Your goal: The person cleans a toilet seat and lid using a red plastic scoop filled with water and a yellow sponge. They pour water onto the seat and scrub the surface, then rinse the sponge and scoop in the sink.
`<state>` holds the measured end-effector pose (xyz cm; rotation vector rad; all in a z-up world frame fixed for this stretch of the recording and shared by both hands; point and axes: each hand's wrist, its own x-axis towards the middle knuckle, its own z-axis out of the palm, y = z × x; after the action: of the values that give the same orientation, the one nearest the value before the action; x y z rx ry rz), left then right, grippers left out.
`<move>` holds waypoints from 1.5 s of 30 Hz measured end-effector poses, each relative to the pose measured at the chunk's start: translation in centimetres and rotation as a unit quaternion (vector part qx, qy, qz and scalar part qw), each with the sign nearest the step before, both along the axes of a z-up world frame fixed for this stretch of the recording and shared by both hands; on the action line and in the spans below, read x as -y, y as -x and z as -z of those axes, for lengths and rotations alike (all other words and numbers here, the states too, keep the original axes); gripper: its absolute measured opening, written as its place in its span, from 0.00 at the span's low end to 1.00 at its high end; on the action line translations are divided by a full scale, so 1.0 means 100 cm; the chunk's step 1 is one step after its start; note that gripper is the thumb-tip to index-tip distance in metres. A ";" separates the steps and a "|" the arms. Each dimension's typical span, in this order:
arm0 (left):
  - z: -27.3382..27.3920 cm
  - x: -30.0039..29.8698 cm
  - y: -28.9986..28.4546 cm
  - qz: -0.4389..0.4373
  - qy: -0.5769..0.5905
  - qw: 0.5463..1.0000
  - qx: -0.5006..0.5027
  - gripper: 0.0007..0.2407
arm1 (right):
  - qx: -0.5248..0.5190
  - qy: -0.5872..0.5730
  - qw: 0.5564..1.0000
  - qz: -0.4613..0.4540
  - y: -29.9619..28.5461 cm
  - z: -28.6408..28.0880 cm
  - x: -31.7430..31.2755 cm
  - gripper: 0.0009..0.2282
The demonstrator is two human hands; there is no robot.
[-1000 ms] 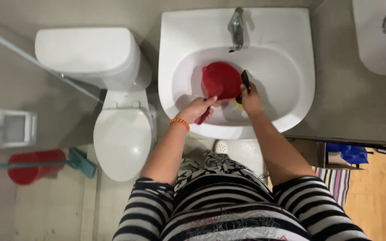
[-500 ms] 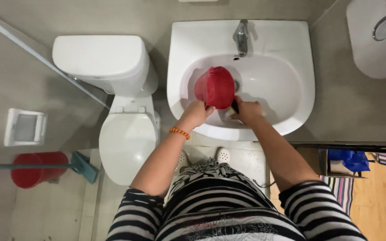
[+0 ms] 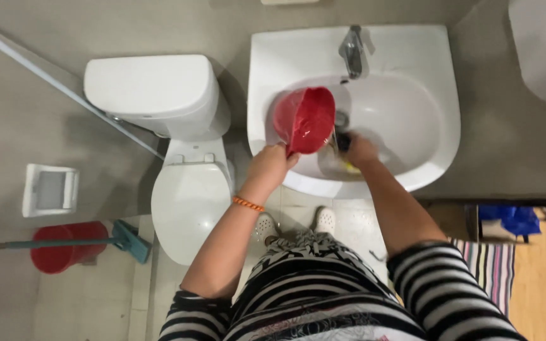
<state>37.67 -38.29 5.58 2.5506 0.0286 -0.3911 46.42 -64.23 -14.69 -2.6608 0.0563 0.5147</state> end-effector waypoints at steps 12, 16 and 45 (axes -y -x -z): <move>0.027 -0.024 -0.009 0.018 0.101 0.995 0.000 0.20 | 0.066 0.015 0.990 0.121 -0.003 0.018 0.017 0.29; 0.051 -0.025 -0.006 0.018 0.087 0.996 0.015 0.22 | 0.090 -0.141 0.983 0.072 0.002 0.061 -0.023 0.22; 0.051 -0.026 -0.018 -0.074 0.092 0.992 -0.037 0.21 | 0.007 -0.055 0.997 -0.056 -0.032 -0.018 -0.001 0.32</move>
<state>39.43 -35.68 0.45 2.3343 0.1984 -0.4114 49.62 -64.13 -12.91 -2.5708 -0.1216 0.5189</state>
